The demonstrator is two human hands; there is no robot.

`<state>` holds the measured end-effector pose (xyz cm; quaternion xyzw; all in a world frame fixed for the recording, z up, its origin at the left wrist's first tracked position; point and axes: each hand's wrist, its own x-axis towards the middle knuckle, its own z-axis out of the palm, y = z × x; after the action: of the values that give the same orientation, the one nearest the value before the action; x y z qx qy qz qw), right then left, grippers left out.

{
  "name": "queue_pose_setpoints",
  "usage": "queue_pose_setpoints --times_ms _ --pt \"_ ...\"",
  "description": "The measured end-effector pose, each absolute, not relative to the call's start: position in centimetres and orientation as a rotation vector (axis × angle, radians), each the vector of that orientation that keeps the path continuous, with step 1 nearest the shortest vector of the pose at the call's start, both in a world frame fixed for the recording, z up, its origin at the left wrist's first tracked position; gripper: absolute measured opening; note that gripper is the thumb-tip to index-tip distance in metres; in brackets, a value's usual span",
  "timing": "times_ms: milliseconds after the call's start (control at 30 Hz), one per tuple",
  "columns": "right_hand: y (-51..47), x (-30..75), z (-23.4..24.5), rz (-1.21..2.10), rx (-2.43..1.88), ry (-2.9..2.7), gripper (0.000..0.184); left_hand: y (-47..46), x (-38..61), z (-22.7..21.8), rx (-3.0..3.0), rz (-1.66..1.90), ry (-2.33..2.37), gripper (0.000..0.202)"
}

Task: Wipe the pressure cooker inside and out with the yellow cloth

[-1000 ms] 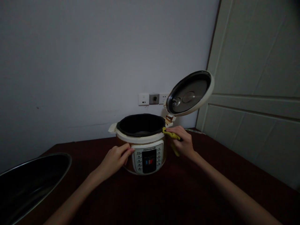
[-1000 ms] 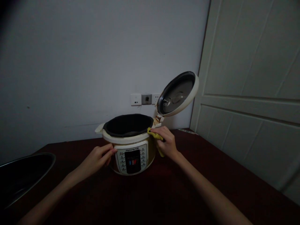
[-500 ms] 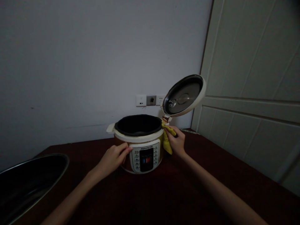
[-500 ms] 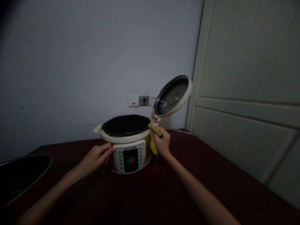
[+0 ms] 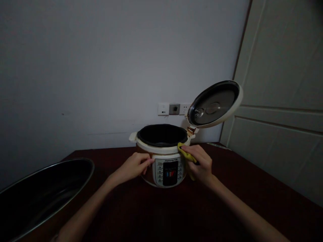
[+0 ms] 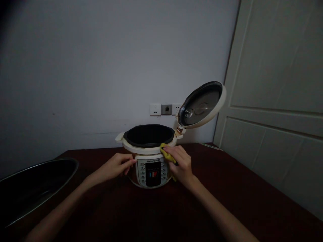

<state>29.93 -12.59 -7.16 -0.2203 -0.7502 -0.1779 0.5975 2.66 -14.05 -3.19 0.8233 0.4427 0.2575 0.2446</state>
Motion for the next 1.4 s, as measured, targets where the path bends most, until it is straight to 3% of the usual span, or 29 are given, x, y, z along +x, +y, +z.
queue_pose_setpoints --times_ms 133,333,467,567,767,1067,1400 --pt "-13.6 28.0 -5.6 -0.684 -0.433 -1.957 0.043 -12.9 -0.3 -1.8 2.088 0.759 1.314 0.038" --pt "-14.7 23.0 -2.9 -0.967 -0.467 -2.106 0.023 -9.5 -2.9 -3.0 1.860 1.469 1.894 0.024" --pt "-14.8 19.1 -0.9 -0.927 -0.687 -2.307 0.013 -7.4 -1.9 -4.3 1.579 1.643 1.669 0.027" --pt "-14.2 15.9 0.2 -0.875 -0.776 -2.429 0.011 -6.2 -1.1 -4.5 1.369 1.662 1.494 0.018" --pt "-13.1 11.6 -0.3 -1.024 -0.774 -2.508 0.016 -5.1 -0.8 -4.4 1.221 1.647 1.339 0.026" --pt "-15.1 16.0 -4.1 -1.090 -0.716 -2.469 0.012 -5.5 -1.4 -3.9 1.165 1.564 1.158 0.022" --pt "-11.3 10.4 2.3 -0.846 -0.874 -2.619 0.017 -4.4 -1.4 -4.1 1.103 1.689 1.076 0.014"
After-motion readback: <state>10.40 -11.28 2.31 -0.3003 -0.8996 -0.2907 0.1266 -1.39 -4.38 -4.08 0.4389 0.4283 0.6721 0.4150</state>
